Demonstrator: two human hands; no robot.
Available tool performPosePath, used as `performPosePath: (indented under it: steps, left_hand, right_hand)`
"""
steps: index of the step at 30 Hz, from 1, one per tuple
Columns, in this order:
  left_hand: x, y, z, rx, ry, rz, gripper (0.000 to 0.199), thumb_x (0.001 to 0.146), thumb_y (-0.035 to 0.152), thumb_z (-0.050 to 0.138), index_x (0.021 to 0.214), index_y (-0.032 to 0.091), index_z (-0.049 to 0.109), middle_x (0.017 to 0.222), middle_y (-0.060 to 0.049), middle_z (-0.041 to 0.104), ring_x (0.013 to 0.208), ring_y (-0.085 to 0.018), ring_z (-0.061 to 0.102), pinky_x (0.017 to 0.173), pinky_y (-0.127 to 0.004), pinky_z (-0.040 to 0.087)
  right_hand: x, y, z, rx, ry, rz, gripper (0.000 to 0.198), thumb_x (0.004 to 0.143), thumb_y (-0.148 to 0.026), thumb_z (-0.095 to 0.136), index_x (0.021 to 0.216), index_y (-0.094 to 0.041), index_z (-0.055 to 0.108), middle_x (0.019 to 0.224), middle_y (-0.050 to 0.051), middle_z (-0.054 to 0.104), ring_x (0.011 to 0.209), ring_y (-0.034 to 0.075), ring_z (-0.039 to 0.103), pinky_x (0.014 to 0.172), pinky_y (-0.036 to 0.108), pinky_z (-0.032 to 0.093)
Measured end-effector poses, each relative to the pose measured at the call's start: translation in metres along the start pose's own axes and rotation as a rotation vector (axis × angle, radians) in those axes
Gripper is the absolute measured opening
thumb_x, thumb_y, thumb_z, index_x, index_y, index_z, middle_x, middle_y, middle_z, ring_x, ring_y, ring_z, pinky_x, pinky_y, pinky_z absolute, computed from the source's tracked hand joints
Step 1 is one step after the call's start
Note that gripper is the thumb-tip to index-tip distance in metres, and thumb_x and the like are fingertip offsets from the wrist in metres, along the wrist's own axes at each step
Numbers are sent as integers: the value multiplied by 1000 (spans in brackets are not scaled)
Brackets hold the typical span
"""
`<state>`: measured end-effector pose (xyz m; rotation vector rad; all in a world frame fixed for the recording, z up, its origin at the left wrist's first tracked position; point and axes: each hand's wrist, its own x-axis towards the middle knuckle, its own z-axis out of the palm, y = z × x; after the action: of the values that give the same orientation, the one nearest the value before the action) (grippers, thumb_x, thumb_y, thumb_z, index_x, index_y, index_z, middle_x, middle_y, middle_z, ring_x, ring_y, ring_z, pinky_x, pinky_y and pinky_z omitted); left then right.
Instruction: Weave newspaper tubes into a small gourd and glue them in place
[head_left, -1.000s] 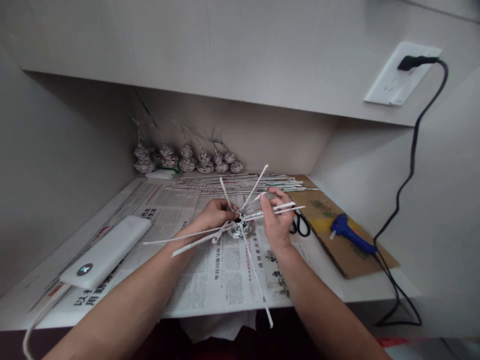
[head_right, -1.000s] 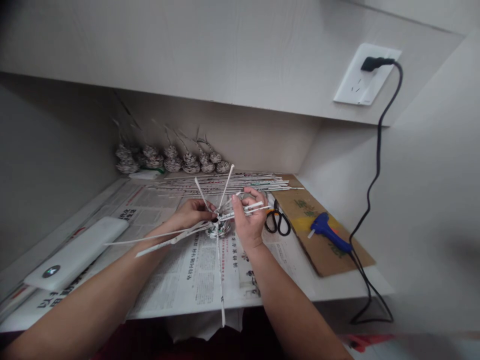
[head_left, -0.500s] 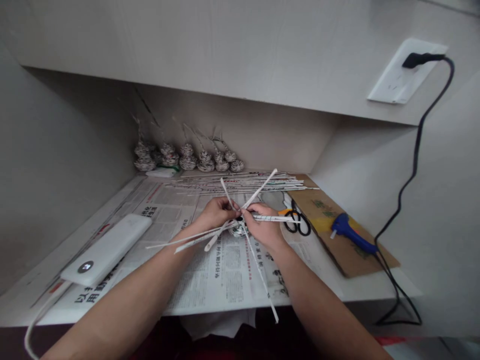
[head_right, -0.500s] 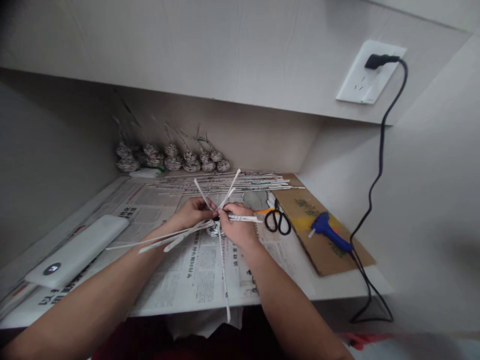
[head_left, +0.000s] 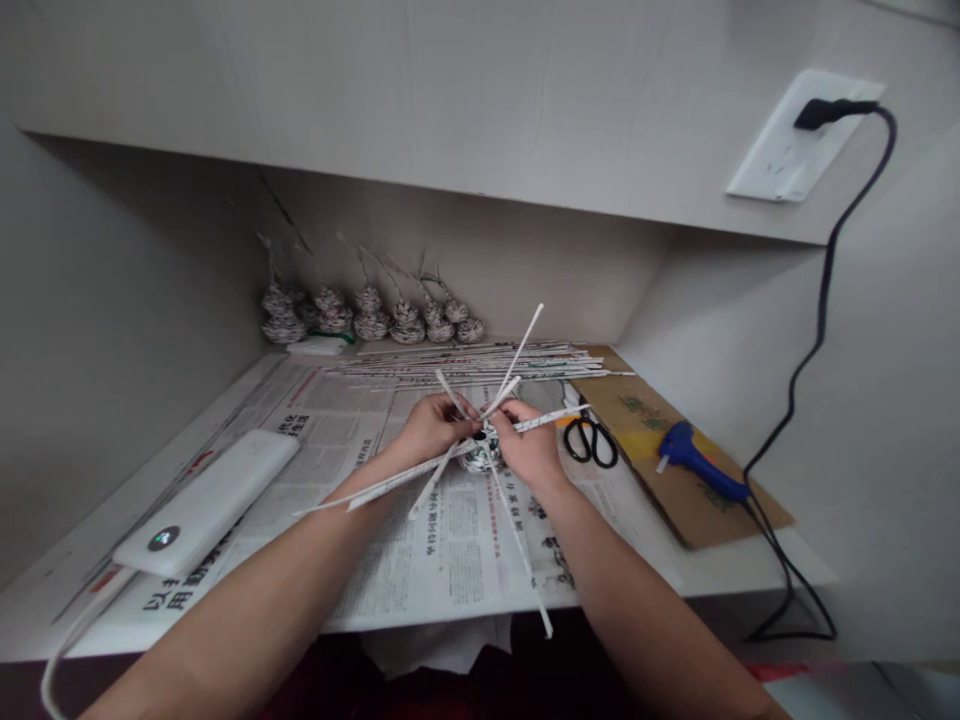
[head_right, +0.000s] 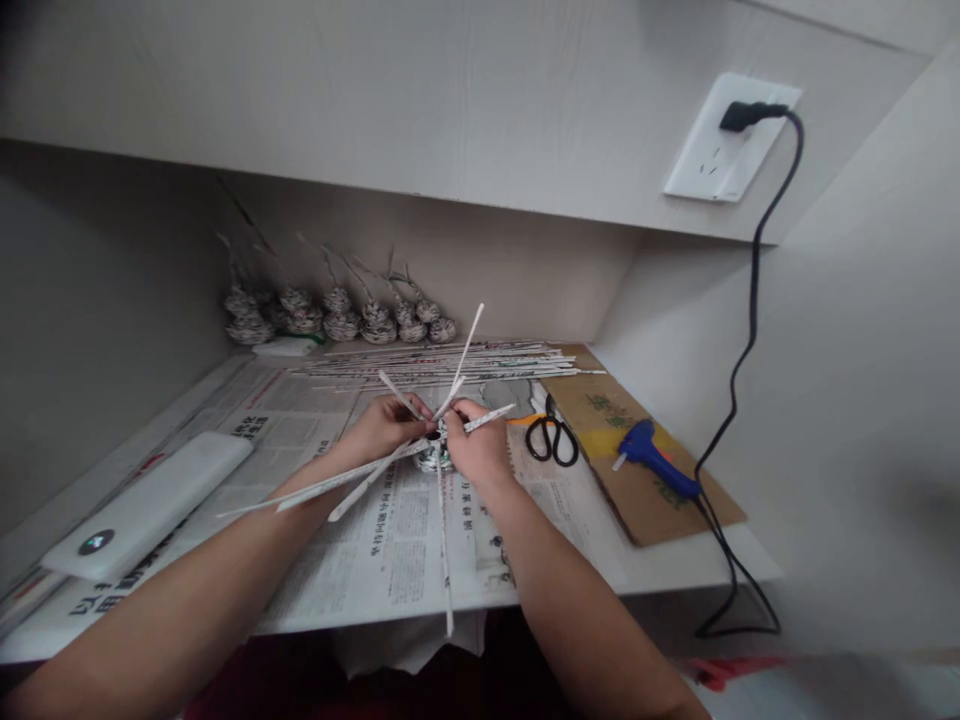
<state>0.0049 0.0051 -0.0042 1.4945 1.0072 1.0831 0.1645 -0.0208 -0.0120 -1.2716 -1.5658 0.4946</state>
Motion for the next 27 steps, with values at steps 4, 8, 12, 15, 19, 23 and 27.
performPosePath:
  steps: [4,8,12,15,19,23,27]
  left_hand:
    - [-4,5,1,108,-31,68,17,61,26,74,68,14,65,62,-1,63,59,-13,56,59,-24,43]
    - [-8,6,6,191,-4,119,14,65,25,72,71,14,65,69,-3,67,64,-15,59,63,-25,45]
    - [-11,4,8,277,3,201,8,71,24,68,73,17,67,75,-3,69,71,-16,62,67,-25,46]
    - [-12,4,7,258,-54,249,9,73,25,66,76,17,69,80,-5,70,77,-17,63,74,-26,46]
    - [-10,3,3,123,-105,149,17,73,32,69,77,15,69,78,-5,71,75,-17,63,72,-27,47]
    - [-4,-1,1,7,-129,4,22,64,31,77,72,13,68,70,-4,69,65,-15,60,66,-27,46]
    - [0,-5,1,-63,-147,-40,24,57,29,80,68,13,66,68,-3,67,64,-14,59,66,-26,46]
  right_hand:
    - [1,0,0,-53,20,5,20,82,-36,56,78,-22,71,70,0,69,66,18,61,64,27,45]
    - [4,-2,-3,-40,-24,94,24,80,-37,58,68,-20,69,59,-1,61,57,14,53,53,24,38]
    - [7,-3,-5,27,-19,171,21,77,-36,61,70,-18,71,60,-1,63,58,14,55,55,24,39]
    - [8,0,-4,67,3,197,20,74,-35,63,70,-18,71,60,0,65,57,14,56,55,24,41]
    - [7,4,-2,95,-6,181,20,74,-36,64,70,-18,72,60,0,66,58,15,58,54,24,42]
    - [5,2,0,145,-8,153,18,73,-35,65,75,-19,73,65,0,68,61,16,60,57,25,45]
    - [3,-2,1,165,-12,80,16,75,-34,65,77,-20,73,73,1,72,67,17,64,63,26,49]
